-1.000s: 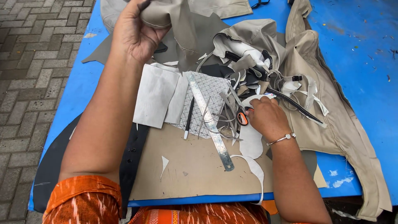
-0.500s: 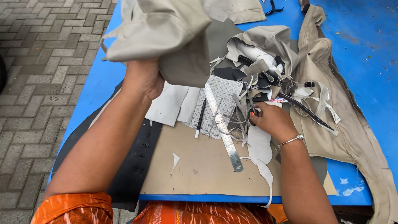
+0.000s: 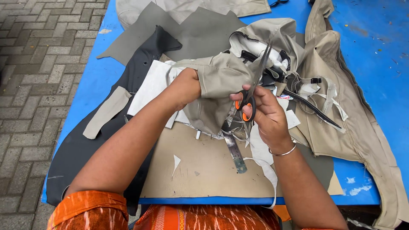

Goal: Marking and cutting leather pieces on a cutting table.

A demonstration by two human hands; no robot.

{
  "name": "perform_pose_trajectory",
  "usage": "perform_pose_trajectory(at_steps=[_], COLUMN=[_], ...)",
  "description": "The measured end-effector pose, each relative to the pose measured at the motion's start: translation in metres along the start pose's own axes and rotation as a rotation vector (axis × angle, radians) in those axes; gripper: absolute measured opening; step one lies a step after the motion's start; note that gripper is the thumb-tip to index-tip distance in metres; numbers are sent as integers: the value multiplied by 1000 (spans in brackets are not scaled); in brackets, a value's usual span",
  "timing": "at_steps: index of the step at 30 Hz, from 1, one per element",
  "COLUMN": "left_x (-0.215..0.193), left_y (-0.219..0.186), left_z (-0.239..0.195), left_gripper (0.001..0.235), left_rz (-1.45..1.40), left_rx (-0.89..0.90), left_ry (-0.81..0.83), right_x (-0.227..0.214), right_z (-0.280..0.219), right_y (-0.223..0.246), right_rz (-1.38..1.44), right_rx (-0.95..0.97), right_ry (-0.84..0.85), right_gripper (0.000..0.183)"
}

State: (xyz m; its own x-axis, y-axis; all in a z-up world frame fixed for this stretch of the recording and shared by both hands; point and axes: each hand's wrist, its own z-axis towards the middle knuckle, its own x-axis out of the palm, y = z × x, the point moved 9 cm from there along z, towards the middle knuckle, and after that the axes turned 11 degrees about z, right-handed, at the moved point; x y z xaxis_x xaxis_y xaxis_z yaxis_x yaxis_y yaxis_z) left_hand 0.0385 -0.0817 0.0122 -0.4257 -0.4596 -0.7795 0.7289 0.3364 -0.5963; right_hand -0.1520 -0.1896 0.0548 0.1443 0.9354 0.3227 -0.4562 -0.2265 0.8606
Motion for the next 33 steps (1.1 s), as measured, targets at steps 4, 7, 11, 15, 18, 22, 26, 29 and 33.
perform_pose_trajectory(at_steps=[4,7,11,15,18,22,26,29,33], left_x=[36,44,32,-1,16,18,31,48,60], left_y=[-1,-28,-31,-14,39,49,52,34,16], left_z=[-37,-68,-83,-92,-79,-71,-65,-62,-61], left_gripper=[25,29,29,25,44,48,46,41,51], left_rz=[-1088,-1452,-1539,-1517,-1434,-1428,-1694,-1873,-1973], left_rx=[-417,-464,-423,-466,-516,-509,-513,-555,-588], left_ry=[178,297,187,-36,-180,-339,-414,-315,-140], right_x=[-14,0,16,12,7,18,43,51,38], right_z=[21,34,52,53,46,34,22,18,19], right_y=[7,-4,-12,-6,-12,20,19,-7,-28], right_rz=[-116,-276,-681,-599,-429,-405,-444,-623,-714], right_rx=[-89,-53,-72,-66,-91,-257,-263,-218,-244], right_ry=[-96,-31,18,-67,-136,-172,-80,-29,-20], right_gripper=[48,48,44,39,44,40,40,39,37])
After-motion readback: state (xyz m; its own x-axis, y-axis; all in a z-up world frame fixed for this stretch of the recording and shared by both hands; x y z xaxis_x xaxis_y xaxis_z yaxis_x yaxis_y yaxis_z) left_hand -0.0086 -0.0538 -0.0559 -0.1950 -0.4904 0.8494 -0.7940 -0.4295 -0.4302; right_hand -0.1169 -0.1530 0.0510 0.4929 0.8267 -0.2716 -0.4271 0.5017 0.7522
